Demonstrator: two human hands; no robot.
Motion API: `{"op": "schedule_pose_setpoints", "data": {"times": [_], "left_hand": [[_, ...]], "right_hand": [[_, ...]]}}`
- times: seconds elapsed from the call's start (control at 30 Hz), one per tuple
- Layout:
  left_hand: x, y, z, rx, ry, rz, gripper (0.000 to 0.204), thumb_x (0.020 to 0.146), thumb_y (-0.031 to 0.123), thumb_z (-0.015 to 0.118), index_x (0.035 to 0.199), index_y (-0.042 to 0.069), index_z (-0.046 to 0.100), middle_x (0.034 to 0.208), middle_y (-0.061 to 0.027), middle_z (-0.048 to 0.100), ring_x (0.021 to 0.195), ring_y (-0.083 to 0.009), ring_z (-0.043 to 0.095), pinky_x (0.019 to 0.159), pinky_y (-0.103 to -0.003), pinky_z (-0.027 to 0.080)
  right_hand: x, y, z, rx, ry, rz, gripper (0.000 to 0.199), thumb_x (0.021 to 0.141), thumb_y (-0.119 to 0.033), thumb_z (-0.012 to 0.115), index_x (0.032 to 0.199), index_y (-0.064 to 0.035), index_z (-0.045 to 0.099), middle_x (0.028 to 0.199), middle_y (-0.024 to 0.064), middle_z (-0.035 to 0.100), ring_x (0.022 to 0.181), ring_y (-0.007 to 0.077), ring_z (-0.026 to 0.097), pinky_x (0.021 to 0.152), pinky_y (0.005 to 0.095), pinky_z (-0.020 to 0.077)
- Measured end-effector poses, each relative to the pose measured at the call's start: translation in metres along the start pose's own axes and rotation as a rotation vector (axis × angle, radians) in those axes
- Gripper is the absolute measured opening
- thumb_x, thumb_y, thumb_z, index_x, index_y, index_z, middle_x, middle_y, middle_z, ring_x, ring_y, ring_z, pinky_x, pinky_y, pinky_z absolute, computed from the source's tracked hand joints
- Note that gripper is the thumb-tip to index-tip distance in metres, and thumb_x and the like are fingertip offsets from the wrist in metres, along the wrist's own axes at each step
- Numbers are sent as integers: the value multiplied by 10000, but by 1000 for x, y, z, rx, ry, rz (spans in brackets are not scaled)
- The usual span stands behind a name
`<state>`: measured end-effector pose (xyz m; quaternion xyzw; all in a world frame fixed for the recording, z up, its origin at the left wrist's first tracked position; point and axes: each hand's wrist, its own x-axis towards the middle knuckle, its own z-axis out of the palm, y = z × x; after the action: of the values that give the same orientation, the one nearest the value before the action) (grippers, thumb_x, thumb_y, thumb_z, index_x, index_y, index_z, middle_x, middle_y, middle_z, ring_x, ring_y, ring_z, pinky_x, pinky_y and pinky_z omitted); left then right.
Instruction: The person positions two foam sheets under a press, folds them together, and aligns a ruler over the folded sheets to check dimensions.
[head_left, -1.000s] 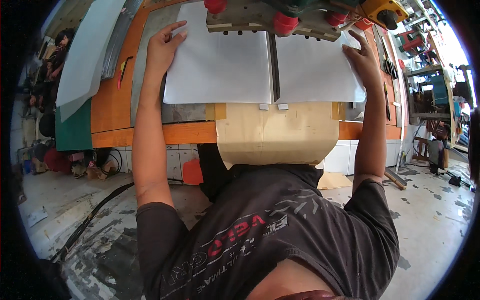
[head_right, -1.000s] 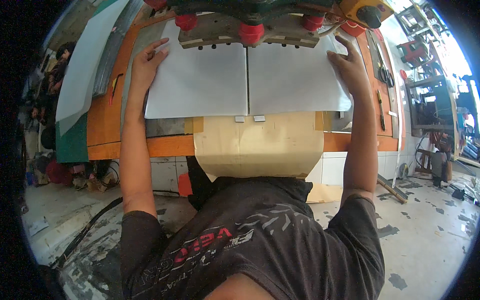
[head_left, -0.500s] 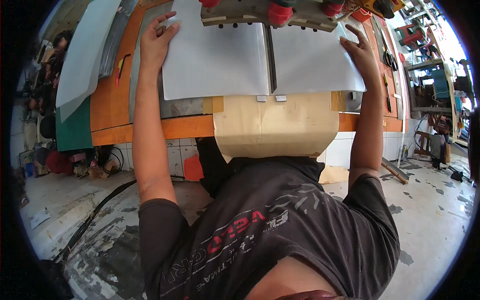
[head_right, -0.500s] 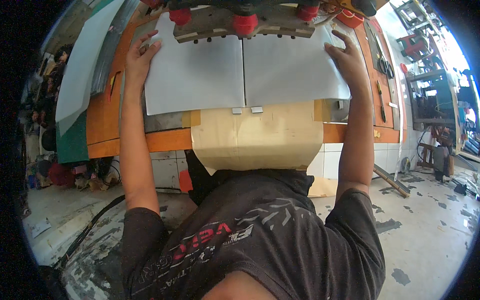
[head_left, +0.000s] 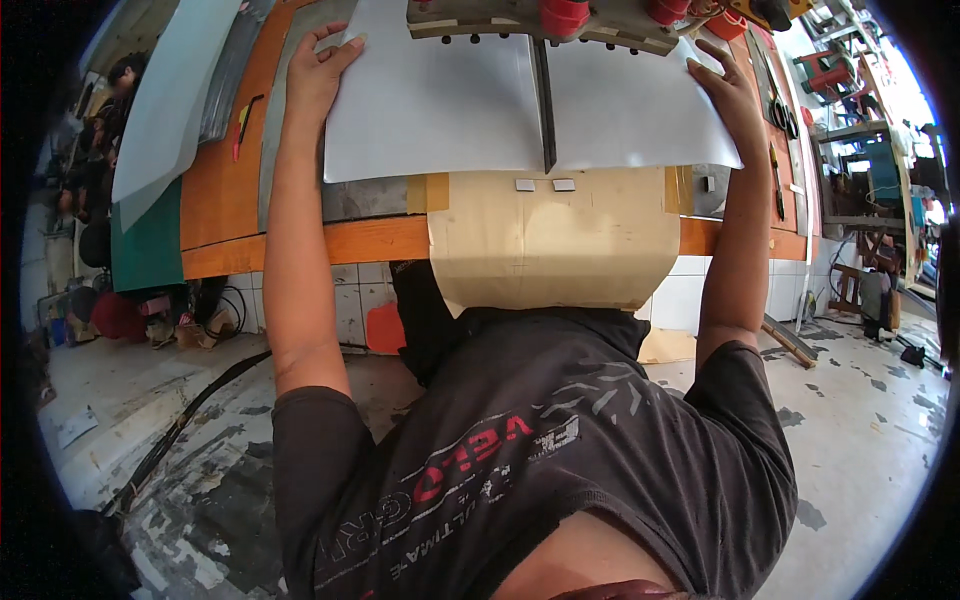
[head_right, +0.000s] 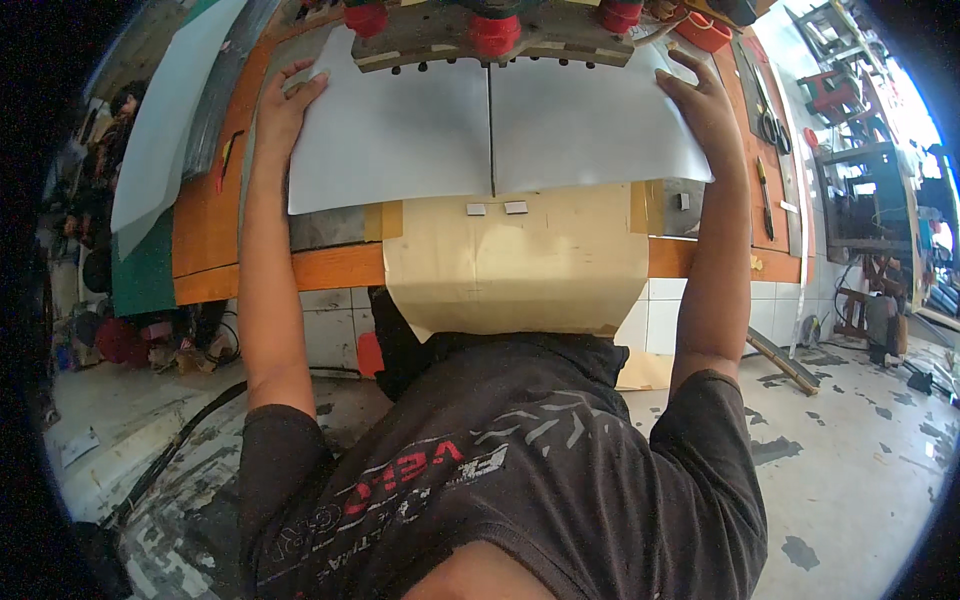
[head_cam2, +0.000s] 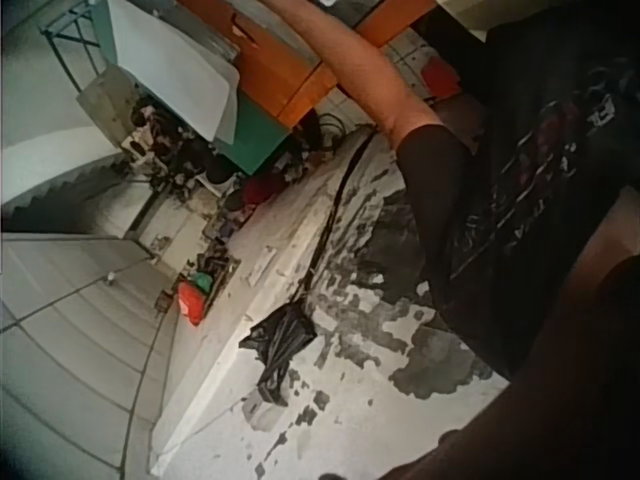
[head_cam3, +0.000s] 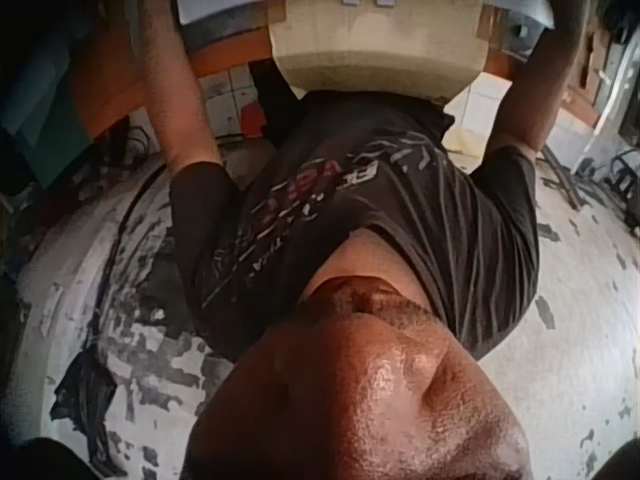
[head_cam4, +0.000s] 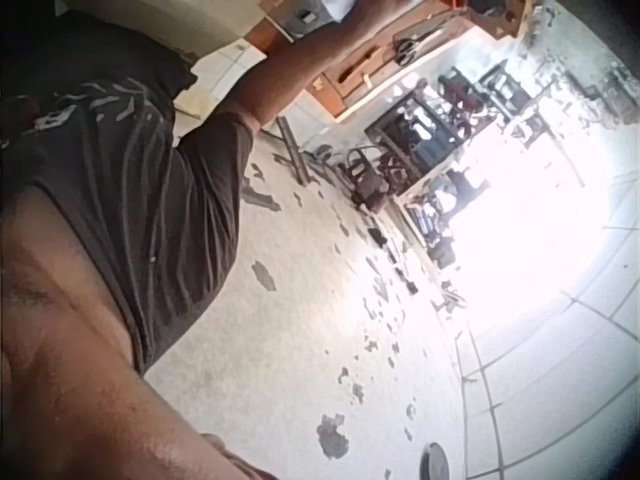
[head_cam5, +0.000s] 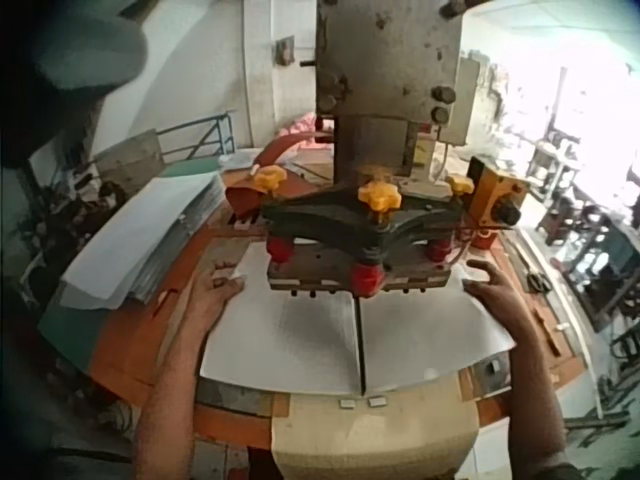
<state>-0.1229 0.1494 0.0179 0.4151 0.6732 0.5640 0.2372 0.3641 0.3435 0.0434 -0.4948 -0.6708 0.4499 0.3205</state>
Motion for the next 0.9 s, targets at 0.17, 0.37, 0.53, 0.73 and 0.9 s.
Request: {"op": "schedule_pose_setpoints", "data": {"times": [0.17,0.37,0.53,0.73,0.9], "left_hand": [[8,-8,-2,-10,-4,68,489,897,207,820,1304,43,602,830,-50,731,737,-88,669,639,-231,498],[9,-8,-8,45,31,76,467,910,199,806,1314,72,609,873,-75,751,735,-99,679,634,-239,505],[-11,5,-6,45,-25,106,450,926,169,782,1330,81,604,851,-66,743,720,-89,667,618,-231,490],[-80,52,-21,137,-100,-76,452,920,145,779,1320,41,597,779,-14,668,690,-67,601,619,-231,465],[-152,61,-21,34,-70,-210,596,919,139,788,1424,24,493,936,-106,750,814,-110,676,717,-236,518]], "right_hand": [[-1,16,-2,17,-27,15,579,959,-233,741,1457,-18,538,1024,188,767,793,143,723,700,265,543],[-11,11,12,160,-22,1,573,973,-192,723,1459,27,512,1034,189,770,811,144,730,707,255,560],[-25,11,1,179,-12,-6,554,983,-176,711,1459,28,514,1001,159,772,787,129,722,697,255,558],[-107,-18,-1,125,-24,99,528,991,-143,689,1450,55,520,978,126,750,800,103,690,712,231,529],[-171,-15,-21,97,-11,215,513,986,-173,706,1405,76,548,977,111,754,833,92,686,751,241,528]]}}
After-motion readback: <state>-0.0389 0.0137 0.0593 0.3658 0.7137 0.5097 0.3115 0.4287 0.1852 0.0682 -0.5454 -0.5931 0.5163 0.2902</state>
